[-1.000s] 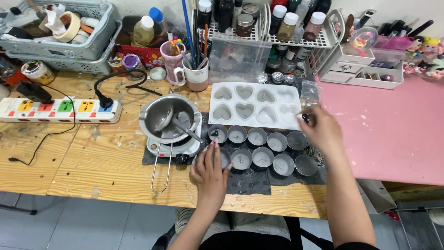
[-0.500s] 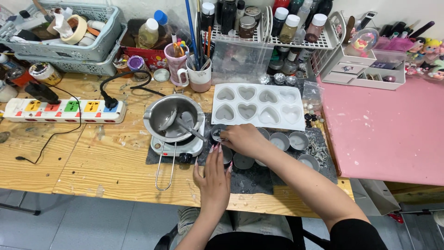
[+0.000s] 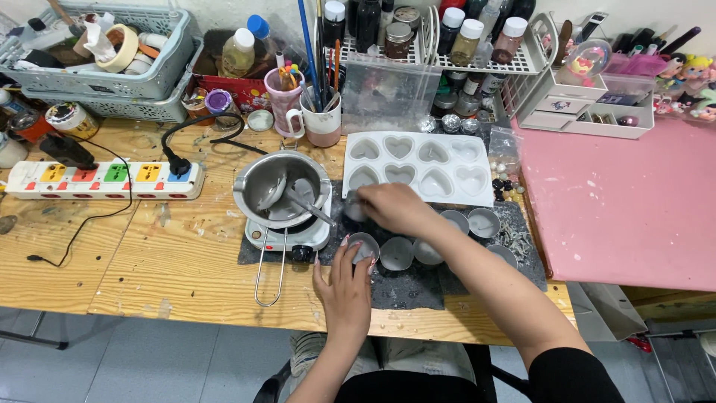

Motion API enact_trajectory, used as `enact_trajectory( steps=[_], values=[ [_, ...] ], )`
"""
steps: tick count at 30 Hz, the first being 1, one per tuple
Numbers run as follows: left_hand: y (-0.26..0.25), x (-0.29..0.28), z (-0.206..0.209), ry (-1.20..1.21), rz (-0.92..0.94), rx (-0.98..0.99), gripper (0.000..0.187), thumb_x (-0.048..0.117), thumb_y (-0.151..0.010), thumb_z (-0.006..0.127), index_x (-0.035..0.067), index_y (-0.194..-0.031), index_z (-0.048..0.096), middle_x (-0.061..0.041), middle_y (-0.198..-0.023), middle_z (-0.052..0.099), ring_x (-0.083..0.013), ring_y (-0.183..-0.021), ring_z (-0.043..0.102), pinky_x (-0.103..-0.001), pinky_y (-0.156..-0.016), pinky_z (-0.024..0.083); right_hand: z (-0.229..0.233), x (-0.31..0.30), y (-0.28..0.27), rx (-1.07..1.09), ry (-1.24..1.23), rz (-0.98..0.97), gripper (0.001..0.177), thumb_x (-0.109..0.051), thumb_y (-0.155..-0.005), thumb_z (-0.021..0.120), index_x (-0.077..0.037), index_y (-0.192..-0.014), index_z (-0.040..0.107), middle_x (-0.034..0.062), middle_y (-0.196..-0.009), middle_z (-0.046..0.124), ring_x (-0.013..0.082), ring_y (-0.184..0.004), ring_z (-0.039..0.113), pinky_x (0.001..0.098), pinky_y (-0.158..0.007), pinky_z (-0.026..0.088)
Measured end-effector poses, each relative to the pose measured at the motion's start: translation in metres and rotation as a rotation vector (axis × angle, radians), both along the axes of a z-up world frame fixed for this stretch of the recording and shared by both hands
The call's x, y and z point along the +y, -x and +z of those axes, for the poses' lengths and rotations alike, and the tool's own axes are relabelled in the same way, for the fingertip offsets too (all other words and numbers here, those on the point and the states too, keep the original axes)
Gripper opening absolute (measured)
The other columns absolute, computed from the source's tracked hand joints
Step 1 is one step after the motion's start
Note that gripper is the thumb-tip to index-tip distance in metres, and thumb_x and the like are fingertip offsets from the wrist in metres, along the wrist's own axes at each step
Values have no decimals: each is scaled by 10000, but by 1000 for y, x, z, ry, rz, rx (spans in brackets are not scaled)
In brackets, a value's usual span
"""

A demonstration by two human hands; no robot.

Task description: The person is preparing candle molds and wicks.

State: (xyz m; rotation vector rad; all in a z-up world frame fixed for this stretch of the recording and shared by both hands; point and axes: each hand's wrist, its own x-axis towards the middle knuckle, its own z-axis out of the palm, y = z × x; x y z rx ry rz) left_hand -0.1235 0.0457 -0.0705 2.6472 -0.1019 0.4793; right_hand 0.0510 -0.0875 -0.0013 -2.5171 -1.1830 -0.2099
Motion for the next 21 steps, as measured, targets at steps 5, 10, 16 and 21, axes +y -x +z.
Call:
enact_trajectory(
  steps=[5, 10, 16, 21],
  values=[
    [1, 3, 4, 74, -19, -103, 404, 178, -961, 559, 89, -1354, 524, -108, -1447, 498, -285, -1448, 374, -648, -1183, 136, 34, -26, 16, 23, -173, -19, 144, -153, -911, 693, -54, -1009, 657, 151, -888, 697, 389, -830, 676, 474, -678, 517],
    [-7, -3, 51, 514, -197, -288, 507, 291, -1084, 396, -9, -1491, 391, -192, -1503, 456, -306, -1454, 405, -481, -1193, 328, 47, -57, 59, -80, -375, 74, 192, -59, -869, 730, -65, -1056, 685, 110, -880, 700, 313, -751, 690, 398, -633, 523],
    [-83, -40, 31, 1289, -385, 219, 617, 450, -1076, 195, 49, -1457, 468, -94, -1426, 523, -197, -1309, 497, -322, -1041, 449, 49, -81, 90, -325, -374, 225, 217, -70, -803, 811, -55, -986, 696, 80, -770, 656, 273, -659, 655, 395, -544, 494],
    [-139, -64, 7, 1714, -427, 643, 515, 461, -1078, 342, 78, -1182, 670, -21, -996, 735, -136, -883, 696, -306, -774, 547, 35, -108, 88, -217, -785, 118, 135, -141, -1029, 580, -41, -983, 658, 92, -882, 648, 179, -730, 671, 323, -565, 540]
  ],
)
